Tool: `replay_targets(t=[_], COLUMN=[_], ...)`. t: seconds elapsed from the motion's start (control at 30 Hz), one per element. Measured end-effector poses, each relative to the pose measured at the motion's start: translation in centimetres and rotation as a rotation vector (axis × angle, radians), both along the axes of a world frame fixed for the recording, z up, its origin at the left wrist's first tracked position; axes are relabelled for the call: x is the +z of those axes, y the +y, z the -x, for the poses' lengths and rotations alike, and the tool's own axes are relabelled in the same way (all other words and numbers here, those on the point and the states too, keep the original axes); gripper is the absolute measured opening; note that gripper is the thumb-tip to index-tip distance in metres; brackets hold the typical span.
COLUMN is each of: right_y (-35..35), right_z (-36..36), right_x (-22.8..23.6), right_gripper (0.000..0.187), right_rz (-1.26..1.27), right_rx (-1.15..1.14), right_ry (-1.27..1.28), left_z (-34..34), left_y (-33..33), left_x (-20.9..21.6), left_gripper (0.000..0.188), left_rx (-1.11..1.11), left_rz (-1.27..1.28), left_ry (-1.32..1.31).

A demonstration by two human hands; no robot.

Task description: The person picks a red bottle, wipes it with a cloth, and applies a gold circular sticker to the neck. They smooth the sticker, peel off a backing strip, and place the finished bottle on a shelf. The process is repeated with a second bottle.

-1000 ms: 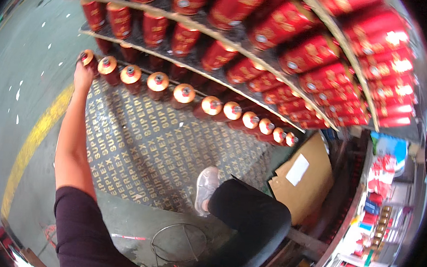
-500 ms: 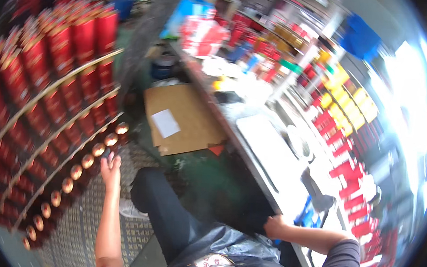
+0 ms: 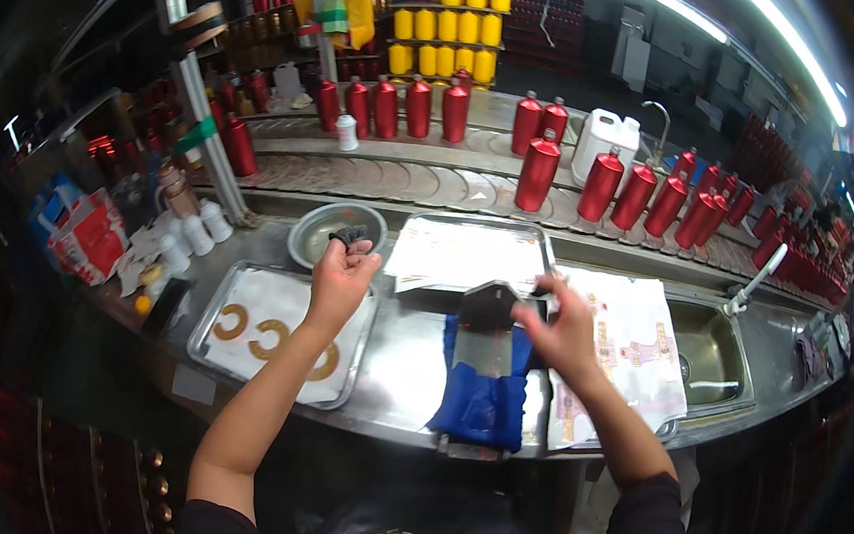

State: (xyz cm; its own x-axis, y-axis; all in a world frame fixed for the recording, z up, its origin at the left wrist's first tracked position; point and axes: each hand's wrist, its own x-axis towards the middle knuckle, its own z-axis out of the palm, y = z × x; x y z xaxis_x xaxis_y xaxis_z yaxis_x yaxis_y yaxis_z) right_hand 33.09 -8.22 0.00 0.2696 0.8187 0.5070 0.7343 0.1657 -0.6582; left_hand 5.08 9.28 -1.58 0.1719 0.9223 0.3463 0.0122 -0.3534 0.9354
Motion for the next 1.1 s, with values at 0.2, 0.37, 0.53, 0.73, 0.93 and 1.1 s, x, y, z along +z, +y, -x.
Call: replay_targets(t=[0.2,0.37,0.53,0.73,0.93,1.1], right_y=[22.6,31.5,32.6,24.4,11.8,5.8], right_z=[-19.1,-24.6,-29.1,-31.0,-24.3,-15.9], right_x=[2.6,2.5,0.1,-1.9,-0.4,0.4], right_gripper=[0.113,0.104,0.086,0.074,0.059,0.063], right_rz=[0.164,0.414,0.4,-0.016,0.122,0.177], right_rx=[-0.6,-0.535,-0.564,-0.179,0.564,0.705], right_ry=[-0.122,-0.108,-0.111,0.813,1.546,1.513], left_z=[-8.0,-3.3,3.4,4.6,-2.1,-7.3], left_y=[-0.5,-3.8,-7.6,-8.6,-8.5,-11.4], left_x=[-1.8,-4.0,-4.4,-2.2,-0.5,0.5], left_gripper=[0.046,0.042,0.043,0.041,0.034,0.031], left_rx=[-0.103,0.034,0.278,0.249,-0.069,-0.362], left_rz=[0.08,0.258,0.363,0.308,0.316,0.274], left_ry=[0.17,0.078,0.022,0.019,-0.079,-0.083])
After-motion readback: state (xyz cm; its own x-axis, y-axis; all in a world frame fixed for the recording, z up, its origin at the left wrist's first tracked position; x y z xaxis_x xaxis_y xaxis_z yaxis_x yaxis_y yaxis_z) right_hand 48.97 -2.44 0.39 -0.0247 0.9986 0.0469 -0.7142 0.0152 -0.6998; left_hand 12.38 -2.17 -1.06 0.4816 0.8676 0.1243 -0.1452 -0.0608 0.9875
